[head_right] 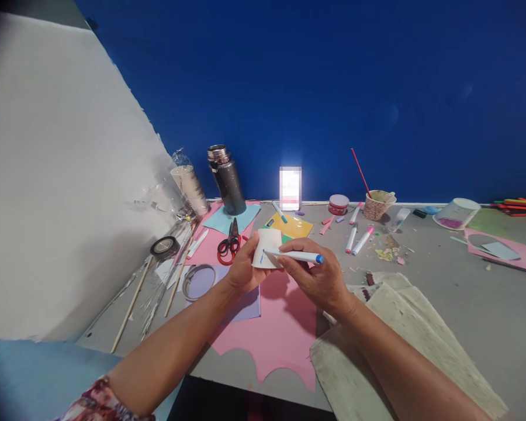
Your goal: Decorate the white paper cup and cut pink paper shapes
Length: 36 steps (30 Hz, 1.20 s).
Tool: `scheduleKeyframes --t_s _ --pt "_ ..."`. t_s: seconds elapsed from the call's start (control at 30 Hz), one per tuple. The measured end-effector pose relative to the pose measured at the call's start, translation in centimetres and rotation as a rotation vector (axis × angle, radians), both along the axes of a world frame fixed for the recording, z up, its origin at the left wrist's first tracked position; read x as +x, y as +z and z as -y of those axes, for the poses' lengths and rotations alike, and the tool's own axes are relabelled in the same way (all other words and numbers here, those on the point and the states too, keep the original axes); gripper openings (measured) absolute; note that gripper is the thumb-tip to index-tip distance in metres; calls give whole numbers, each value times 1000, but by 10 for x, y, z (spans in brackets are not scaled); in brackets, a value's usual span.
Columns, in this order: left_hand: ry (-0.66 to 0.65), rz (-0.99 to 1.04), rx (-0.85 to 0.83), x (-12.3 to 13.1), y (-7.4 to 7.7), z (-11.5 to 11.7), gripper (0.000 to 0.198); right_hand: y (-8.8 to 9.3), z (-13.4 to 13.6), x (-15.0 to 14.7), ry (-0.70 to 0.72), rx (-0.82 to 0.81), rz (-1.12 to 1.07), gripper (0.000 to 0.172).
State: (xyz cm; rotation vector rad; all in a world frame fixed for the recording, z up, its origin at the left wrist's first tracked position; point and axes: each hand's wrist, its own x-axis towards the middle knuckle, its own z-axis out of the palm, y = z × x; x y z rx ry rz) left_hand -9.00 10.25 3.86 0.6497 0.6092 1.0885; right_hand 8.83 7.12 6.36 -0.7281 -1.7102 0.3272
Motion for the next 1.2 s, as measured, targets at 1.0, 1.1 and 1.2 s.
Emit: scheduleKeyframes --t_s 1.0,1.1,1.2 --pt "-18 54 -47 -2 6 3 49 4 0 2 -86 -10 -12 5" --pt "-11 62 -49 -2 6 2 48 3 1 3 -79 -4 -10 4" --pt "-4 60 -47 -2 7 1 48 3 1 4 -81 -11 12 4"
